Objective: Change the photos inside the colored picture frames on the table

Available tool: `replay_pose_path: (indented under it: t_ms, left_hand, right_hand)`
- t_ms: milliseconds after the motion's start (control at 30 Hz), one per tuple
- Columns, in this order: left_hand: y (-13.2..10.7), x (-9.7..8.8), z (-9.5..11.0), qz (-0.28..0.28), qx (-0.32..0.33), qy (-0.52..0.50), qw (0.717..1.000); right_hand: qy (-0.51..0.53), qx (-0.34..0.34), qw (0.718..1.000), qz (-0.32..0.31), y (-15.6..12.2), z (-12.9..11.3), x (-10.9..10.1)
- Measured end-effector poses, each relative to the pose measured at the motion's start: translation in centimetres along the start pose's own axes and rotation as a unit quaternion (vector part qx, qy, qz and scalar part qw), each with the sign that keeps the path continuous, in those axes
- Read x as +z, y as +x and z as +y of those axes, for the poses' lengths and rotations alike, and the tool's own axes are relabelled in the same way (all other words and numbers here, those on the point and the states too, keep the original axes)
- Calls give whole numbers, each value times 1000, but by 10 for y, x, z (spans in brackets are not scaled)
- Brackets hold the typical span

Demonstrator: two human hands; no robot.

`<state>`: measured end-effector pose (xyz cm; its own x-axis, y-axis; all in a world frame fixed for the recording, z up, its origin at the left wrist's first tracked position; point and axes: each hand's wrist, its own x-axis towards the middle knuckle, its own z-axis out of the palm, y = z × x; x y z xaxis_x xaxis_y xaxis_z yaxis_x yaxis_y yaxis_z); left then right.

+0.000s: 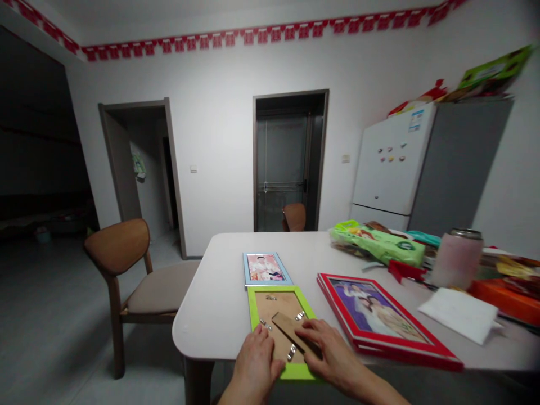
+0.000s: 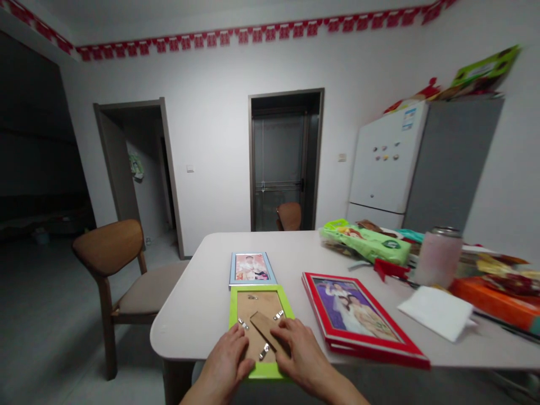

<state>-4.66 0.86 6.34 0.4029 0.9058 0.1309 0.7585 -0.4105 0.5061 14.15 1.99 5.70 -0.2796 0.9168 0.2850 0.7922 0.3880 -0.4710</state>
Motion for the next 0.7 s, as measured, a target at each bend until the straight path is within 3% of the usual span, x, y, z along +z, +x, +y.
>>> replay_pose_path:
  t_ms: [200,433,700]
  left_hand:
    - [-7,5,-4,-26,40,13,999]
    - [-9,8,-6,-25,22,24,999]
    - [-10,7,-4,-18,16,22,999]
  right_hand:
    - [-51,-25,998,-7,3,8,-1]
    - [-163,24,986,25,32,25,5]
    - [-154,4,988,-3,28,31,3]
